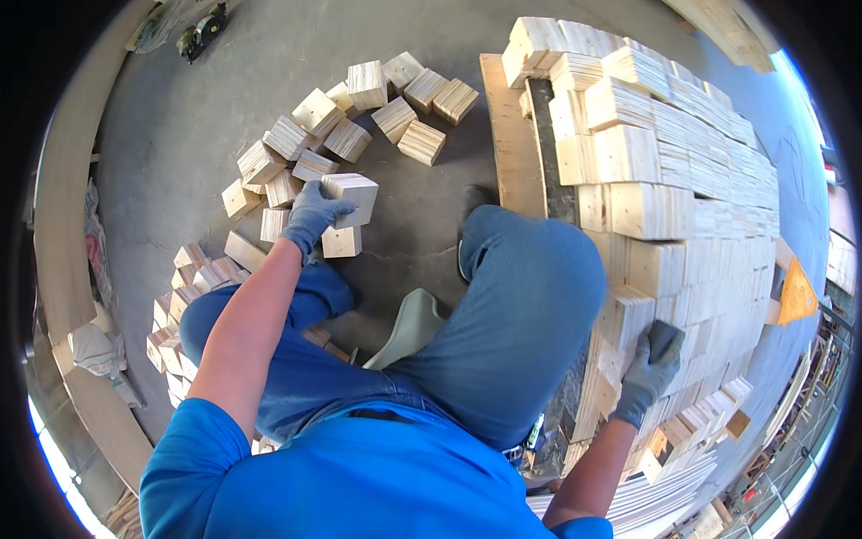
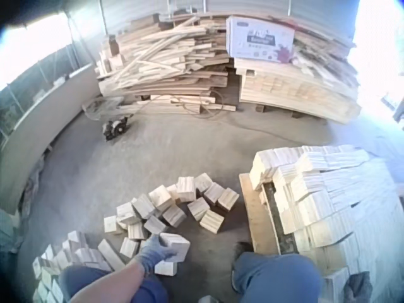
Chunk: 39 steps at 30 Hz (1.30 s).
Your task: The person sits on the floor and sands small wooden blocks one at a time using a sanding block. They rotate each block to sand multiple faces, then place the finished pieces onto a nearby stack.
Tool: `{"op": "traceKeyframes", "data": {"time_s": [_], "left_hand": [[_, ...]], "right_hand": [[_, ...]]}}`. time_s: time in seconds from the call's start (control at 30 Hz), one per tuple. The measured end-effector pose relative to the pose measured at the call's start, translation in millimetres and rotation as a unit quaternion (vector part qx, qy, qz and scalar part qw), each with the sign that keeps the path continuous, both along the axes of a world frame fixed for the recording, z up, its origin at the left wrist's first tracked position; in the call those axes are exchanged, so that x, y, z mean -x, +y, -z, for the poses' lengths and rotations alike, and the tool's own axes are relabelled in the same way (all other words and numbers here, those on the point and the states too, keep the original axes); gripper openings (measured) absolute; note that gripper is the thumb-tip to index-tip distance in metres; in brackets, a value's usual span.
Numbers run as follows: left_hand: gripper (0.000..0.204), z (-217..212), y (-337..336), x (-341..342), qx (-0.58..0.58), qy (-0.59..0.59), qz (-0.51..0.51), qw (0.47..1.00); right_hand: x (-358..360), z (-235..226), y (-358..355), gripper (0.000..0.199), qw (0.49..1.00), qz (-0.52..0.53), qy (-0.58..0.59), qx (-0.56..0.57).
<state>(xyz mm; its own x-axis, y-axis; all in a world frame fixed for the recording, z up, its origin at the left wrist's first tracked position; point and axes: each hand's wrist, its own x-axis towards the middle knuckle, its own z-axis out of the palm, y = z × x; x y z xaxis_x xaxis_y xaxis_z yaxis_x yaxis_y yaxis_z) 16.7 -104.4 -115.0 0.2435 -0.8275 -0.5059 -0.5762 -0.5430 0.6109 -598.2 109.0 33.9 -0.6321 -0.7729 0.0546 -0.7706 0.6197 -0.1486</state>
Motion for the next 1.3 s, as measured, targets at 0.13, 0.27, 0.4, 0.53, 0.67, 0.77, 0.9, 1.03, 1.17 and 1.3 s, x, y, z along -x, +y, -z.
{"op": "traceKeyframes", "data": {"time_s": [0.13, 0.27, 0.4, 0.53, 0.67, 0.77, 0.9, 1.03, 1.17, 1.3], "left_hand": [[0.056, -27, 21, -6, 0.011, 0.222, -0.060, 0.973], [0.040, -74, 54, 5, 0.038, 0.417, -0.135, 0.898], [0.041, -114, 68, 36, 0.051, 0.569, -0.208, 0.794], [0.050, -136, 104, 36, 0.093, 0.638, -0.220, 0.732], [0.058, -137, 134, 38, 0.068, 0.648, -0.235, 0.721], [0.061, -144, 136, 53, 0.071, 0.663, -0.212, 0.715], [0.066, -133, 144, 36, 0.037, 0.694, -0.227, 0.682], [0.076, -137, 150, 37, 0.042, 0.741, -0.231, 0.629], [0.082, -136, 150, 38, 0.035, 0.790, -0.199, 0.578], [0.078, -118, 141, 45, 0.065, 0.751, -0.186, 0.630]], "right_hand": [[-6, -5, -2, 0.086, 0.999, 0.001, -0.017, 0.041], [6, -18, 0, 0.084, 0.986, -0.010, -0.101, 0.130], [-12, -68, -28, 0.081, 0.953, -0.031, -0.137, 0.268], [-118, -126, -95, 0.080, 0.887, -0.150, -0.273, 0.339], [-243, -115, -134, 0.082, 0.846, -0.316, -0.357, 0.240], [-314, -87, -134, 0.079, 0.784, -0.381, -0.444, 0.207], [-381, -39, -122, 0.083, 0.780, -0.387, -0.463, 0.167], [-391, -25, -117, 0.082, 0.814, -0.379, -0.408, 0.166], [-383, -26, -125, 0.083, 0.834, -0.359, -0.394, 0.143], [-375, -22, -136, 0.085, 0.823, -0.417, -0.370, 0.109]]}}
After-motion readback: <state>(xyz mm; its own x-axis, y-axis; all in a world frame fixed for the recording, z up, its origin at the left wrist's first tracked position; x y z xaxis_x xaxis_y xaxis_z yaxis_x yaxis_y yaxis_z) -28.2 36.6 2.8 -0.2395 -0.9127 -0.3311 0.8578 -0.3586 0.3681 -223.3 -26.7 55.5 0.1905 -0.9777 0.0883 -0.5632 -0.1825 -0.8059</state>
